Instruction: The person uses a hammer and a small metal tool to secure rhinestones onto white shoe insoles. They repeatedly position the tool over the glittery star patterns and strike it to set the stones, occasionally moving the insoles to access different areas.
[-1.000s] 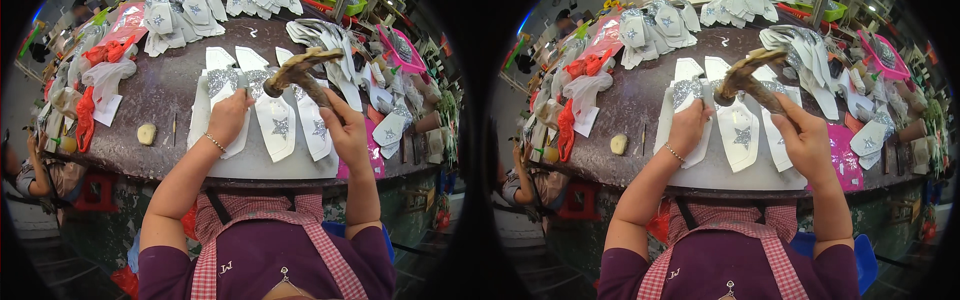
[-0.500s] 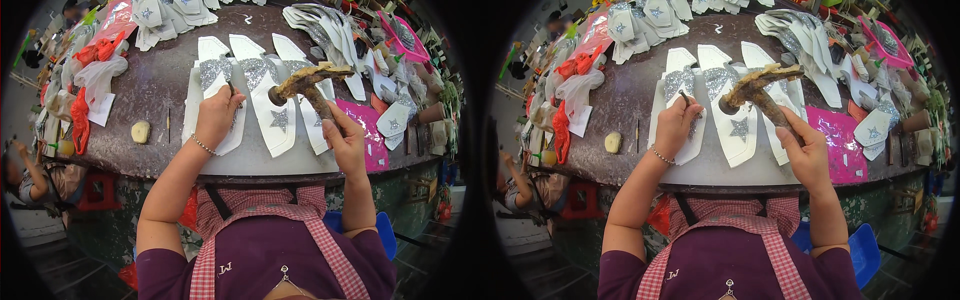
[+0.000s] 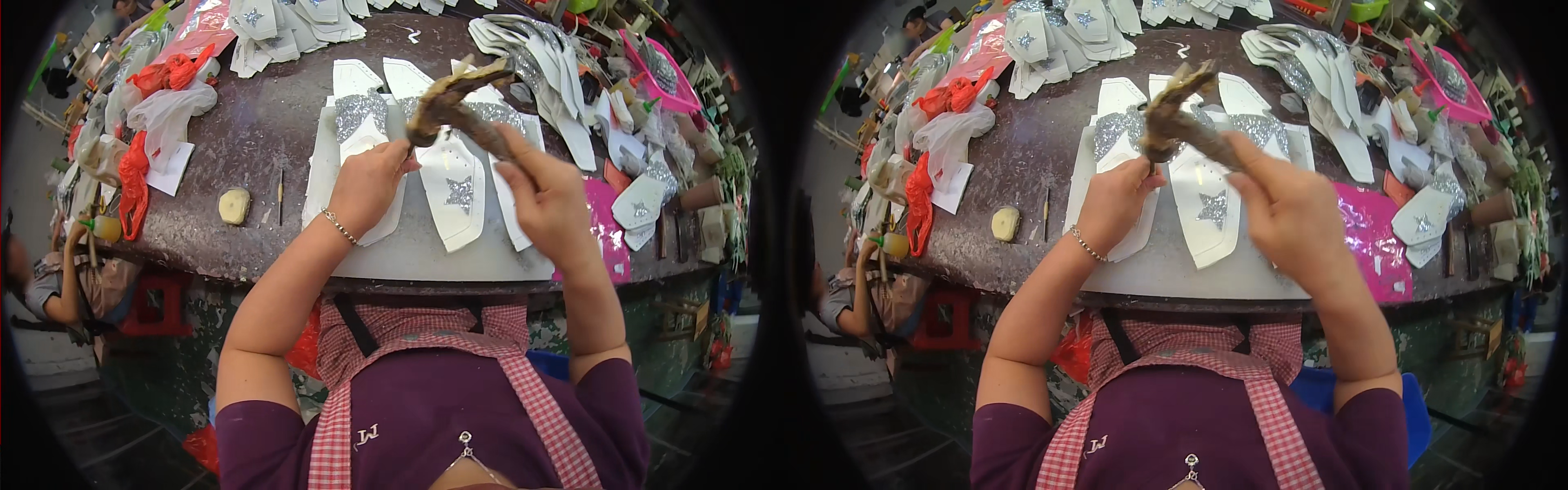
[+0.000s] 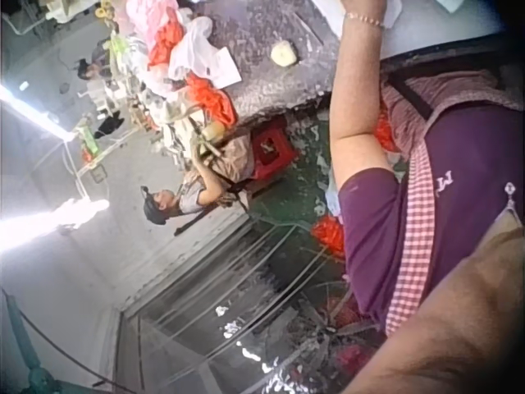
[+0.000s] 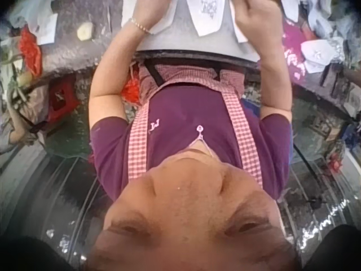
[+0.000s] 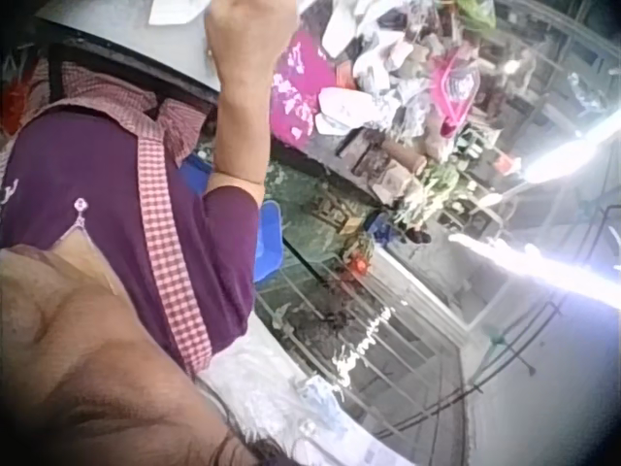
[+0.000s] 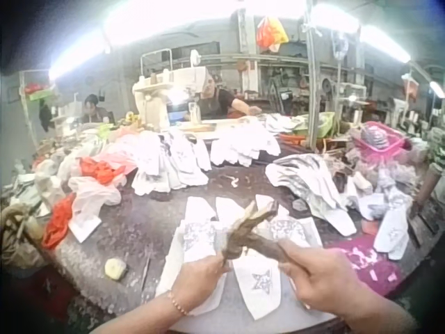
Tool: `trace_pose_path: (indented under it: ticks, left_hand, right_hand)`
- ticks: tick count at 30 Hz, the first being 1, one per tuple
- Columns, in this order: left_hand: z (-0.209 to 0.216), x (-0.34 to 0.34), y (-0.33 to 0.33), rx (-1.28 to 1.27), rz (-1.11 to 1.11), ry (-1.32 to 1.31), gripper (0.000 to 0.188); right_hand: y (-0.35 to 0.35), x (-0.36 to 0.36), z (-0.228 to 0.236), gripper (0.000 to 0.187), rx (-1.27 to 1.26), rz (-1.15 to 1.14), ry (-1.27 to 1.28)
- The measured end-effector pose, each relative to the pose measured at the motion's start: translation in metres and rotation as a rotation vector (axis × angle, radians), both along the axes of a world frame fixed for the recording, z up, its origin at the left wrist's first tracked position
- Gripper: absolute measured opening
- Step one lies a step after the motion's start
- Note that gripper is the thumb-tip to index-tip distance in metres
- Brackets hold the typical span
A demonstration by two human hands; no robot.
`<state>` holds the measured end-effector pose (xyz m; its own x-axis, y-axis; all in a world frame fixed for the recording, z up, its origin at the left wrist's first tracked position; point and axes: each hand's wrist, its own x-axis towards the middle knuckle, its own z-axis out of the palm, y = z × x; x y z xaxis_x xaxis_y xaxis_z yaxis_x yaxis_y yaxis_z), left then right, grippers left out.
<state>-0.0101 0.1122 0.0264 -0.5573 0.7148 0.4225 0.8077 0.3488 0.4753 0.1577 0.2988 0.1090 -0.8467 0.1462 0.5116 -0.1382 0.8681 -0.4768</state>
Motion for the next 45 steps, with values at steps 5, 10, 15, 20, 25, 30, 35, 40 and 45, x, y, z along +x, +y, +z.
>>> trace_pose_path:
  ticks: [5, 10, 15, 20, 25, 30, 35, 40, 45]
  left_hand:
    - [-0.012, 0.001, -0.002, 0.289, 0.129, -0.470, 0.017]
    - [-0.017, 0.000, -0.014, 0.188, 0.067, -0.416, 0.018]
    - [-0.012, 0.000, -0.016, 0.154, 0.049, -0.392, 0.014]
    - [0.001, -0.004, -0.023, 0.059, -0.027, -0.377, 0.011]
    - [0.002, -0.005, -0.029, 0.051, -0.082, -0.356, 0.011]
    - [0.010, 0.004, -0.015, -0.021, -0.039, -0.195, 0.014]
    - [-0.006, 0.003, -0.018, 0.025, -0.014, -0.100, 0.018]
    - [-0.013, 0.010, -0.019, 0.432, 0.112, -0.650, 0.017]
    - [-0.011, 0.009, -0.032, 0.113, 0.030, -0.399, 0.016]
  right_hand:
    - [-0.006, 0.022, -0.005, 0.037, -0.484, -0.117, -0.052]
    - [0.003, 0.041, -0.020, 0.039, -0.547, -0.145, -0.138]
    - [0.003, 0.041, -0.025, 0.039, -0.619, -0.163, -0.133]
    - [0.003, 0.029, -0.007, 0.039, -0.737, -0.073, -0.001]
    - [-0.009, 0.011, 0.041, 0.040, -0.916, 0.198, 0.371]
    - [-0.027, 0.002, 0.047, 0.056, -0.820, 0.176, 0.438]
    - [-0.016, 0.000, 0.013, 0.043, -0.055, -0.058, -0.189]
    - [-0.009, 0.024, 0.005, 0.039, -0.506, -0.117, -0.124]
    - [-0.001, 0.037, -0.010, 0.041, -0.549, -0.143, -0.175]
